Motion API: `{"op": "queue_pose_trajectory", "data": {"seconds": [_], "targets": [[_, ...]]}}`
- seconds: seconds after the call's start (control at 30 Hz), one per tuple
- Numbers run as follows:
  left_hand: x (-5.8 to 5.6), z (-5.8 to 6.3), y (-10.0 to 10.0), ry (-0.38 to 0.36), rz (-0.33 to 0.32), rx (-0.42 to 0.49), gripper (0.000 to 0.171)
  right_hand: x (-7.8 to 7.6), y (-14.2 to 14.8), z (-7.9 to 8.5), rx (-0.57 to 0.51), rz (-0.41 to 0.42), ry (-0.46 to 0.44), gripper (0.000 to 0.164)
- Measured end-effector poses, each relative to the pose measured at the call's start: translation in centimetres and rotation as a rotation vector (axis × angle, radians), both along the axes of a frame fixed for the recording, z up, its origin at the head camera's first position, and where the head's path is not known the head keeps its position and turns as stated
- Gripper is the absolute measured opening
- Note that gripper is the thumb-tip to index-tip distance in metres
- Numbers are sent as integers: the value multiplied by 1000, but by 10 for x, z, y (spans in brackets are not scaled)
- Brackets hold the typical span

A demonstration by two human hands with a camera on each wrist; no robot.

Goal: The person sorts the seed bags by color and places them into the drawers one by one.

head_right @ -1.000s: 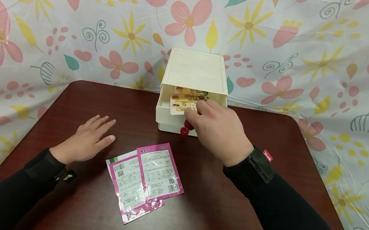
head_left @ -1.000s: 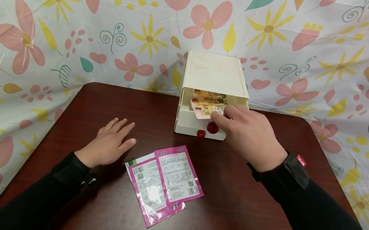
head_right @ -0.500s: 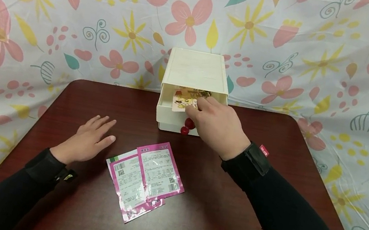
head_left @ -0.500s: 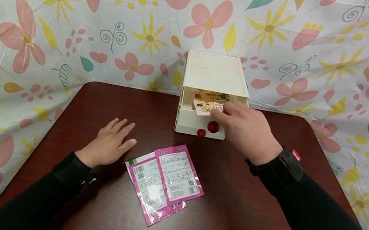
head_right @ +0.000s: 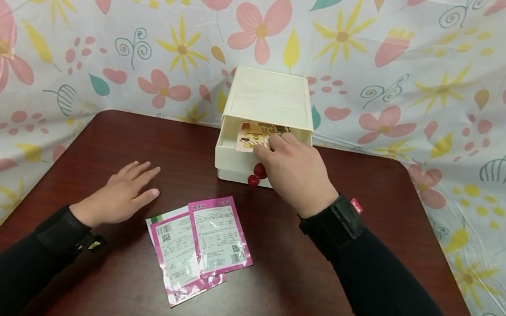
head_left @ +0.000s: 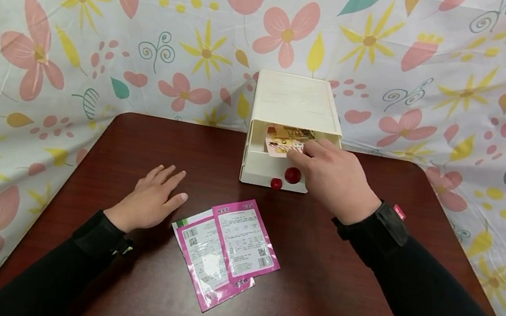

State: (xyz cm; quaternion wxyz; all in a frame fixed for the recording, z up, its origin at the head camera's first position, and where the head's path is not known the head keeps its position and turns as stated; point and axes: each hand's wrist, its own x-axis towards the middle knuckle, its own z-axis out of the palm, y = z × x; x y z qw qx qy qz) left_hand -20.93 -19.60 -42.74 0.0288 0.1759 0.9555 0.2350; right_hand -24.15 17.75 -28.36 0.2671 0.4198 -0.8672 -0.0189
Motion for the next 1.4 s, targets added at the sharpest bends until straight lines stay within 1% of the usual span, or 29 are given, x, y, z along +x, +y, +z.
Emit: {"op": "queue_pose_trajectory", "data": {"seconds": [0.33,0.5,0.63,0.8,1.13,1.4], "targets": [[3,1,1,2,5,2,66,-5,-1,-5,33,-42,-37,23],[3,0,2,4,4,-19,66,-5,-1,-9,94,-78,-69,32],[4,-1,2,4,8,-32,66,-5,-1,-11,135,-84,-71,40],[4,-1,2,11,11,-32,66,-6,-1,-12,124,-80,-70,44],[5,-3,3,19,3,-28,65,-7,-3,-15,93,-77,-71,42],[5,-4,5,10,-4,-25,65,-8,-3,-21,32,-75,-51,38]]}}
